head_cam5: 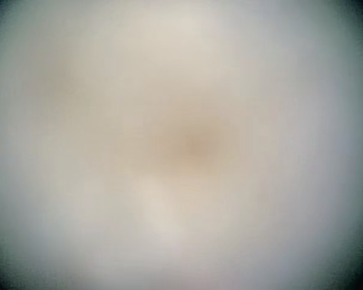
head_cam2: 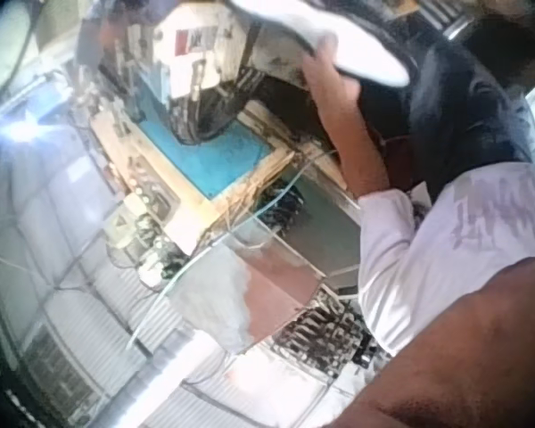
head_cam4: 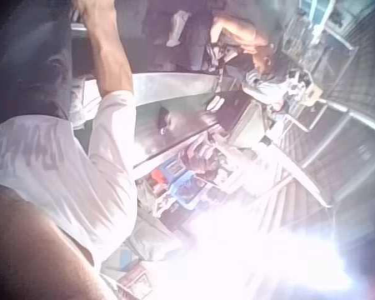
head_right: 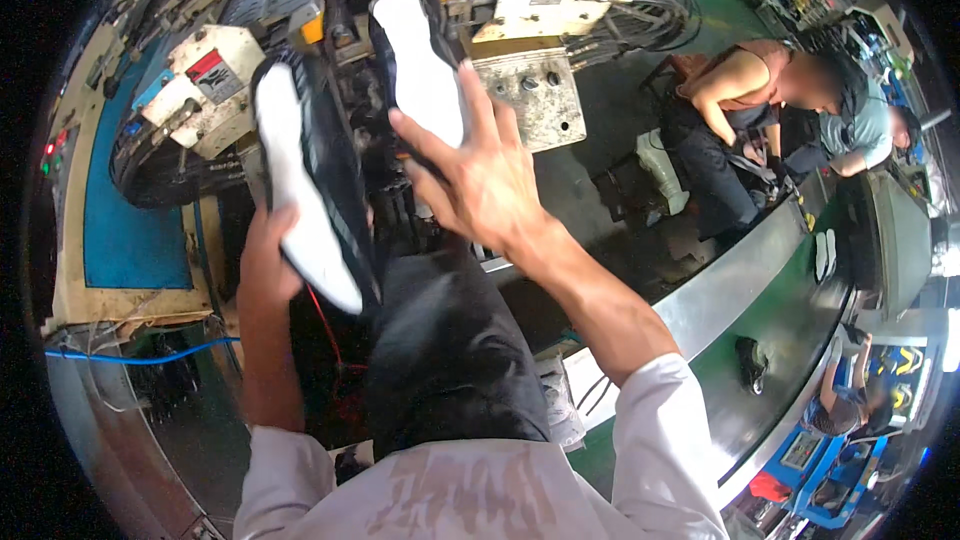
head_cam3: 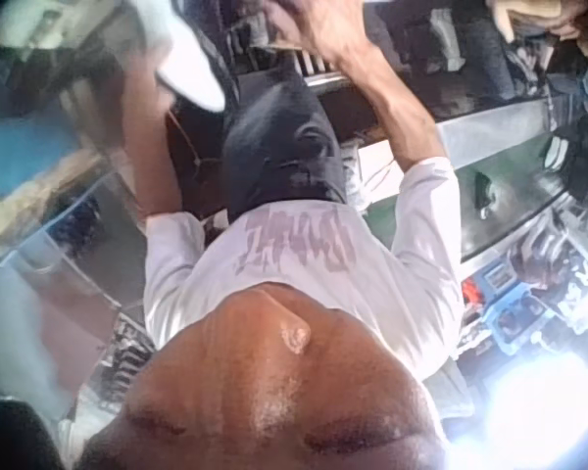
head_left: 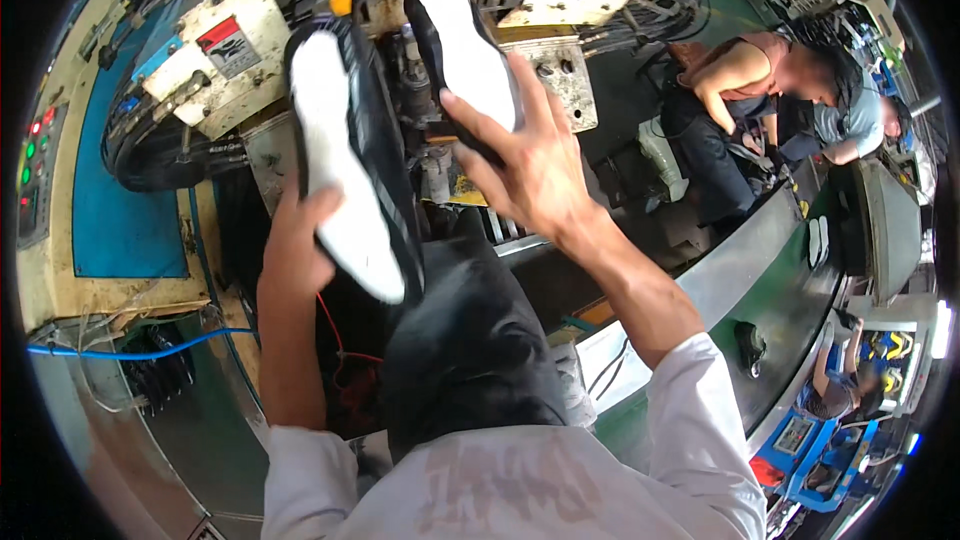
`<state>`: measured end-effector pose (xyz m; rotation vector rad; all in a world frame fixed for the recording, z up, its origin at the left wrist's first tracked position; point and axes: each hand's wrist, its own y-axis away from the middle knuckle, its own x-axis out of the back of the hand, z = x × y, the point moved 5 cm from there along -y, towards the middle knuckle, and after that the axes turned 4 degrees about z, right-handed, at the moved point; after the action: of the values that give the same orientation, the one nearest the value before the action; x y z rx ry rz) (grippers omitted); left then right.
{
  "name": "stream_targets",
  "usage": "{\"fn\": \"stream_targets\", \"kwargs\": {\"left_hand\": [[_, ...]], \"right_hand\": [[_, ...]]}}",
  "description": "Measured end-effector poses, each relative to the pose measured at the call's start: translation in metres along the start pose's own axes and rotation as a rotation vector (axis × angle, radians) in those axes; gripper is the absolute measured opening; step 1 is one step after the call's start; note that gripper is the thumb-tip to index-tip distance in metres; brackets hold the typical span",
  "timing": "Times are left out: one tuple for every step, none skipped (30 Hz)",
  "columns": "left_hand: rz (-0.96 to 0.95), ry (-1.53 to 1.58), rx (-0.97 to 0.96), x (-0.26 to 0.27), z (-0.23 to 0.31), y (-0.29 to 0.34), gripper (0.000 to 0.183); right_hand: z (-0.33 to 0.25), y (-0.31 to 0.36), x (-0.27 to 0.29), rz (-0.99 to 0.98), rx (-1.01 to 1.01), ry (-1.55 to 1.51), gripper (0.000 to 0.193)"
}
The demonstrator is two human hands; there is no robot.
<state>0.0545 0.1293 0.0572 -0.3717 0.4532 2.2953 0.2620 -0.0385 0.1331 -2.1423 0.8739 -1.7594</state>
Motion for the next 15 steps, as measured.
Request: {"fn": "stream_targets", "kwargs": {"left_hand": [[-0.088,0.122,0.017,-0.001,-0.004,0.028,0.085],[-0.168,0.239,0.028,-0.001,-0.005,0.054,0.100],[-0.187,0.275,0.027,0.004,-0.010,0.073,0.118],[-0.168,0.352,0.035,0.011,-0.017,0.088,0.120],[-0.153,0.430,0.044,0.017,-0.028,0.099,0.122],[-0.115,0.445,0.029,0.025,-0.041,0.104,0.120],[-0.067,0.459,0.022,0.033,-0.056,0.112,0.118],[-0.022,0.472,0.016,0.037,-0.066,0.119,0.116],[0.035,0.487,0.156,0.029,-0.068,0.121,0.113],[0.037,0.420,0.136,0.031,-0.082,0.121,0.107],[0.037,0.353,0.117,0.033,-0.095,0.120,0.102],[0.111,0.574,0.232,0.022,-0.096,0.116,0.091],[0.140,0.491,0.209,0.019,-0.099,0.111,0.084],[0.124,0.431,0.185,0.015,-0.102,0.110,0.083],[0.101,0.370,0.165,0.009,-0.105,0.108,0.082]], "right_hand": [[0.002,-0.010,-0.013,0.026,0.007,0.009,0.056],[0.002,-0.019,-0.025,0.018,-0.013,-0.014,0.055],[0.005,-0.025,-0.041,0.013,-0.017,-0.002,0.057],[0.005,-0.027,-0.054,0.037,-0.012,0.009,0.058],[0.004,-0.027,-0.065,0.062,-0.010,0.021,0.059],[0.001,-0.029,-0.072,0.053,-0.008,0.035,0.059],[-0.002,-0.026,-0.080,0.035,-0.009,0.040,0.060],[-0.006,-0.024,-0.085,0.018,-0.012,0.046,0.060],[-0.006,-0.024,-0.085,0.046,-0.002,0.061,0.060],[-0.008,-0.023,-0.086,0.068,0.005,0.067,0.060],[-0.009,-0.022,-0.086,0.091,0.010,0.074,0.061],[-0.005,-0.020,-0.087,0.162,0.076,0.095,0.061],[-0.007,-0.019,-0.083,0.185,0.126,0.103,0.063],[-0.004,-0.017,-0.087,0.163,0.180,0.114,0.064],[-0.004,-0.014,-0.088,0.142,0.230,0.129,0.065]]}}
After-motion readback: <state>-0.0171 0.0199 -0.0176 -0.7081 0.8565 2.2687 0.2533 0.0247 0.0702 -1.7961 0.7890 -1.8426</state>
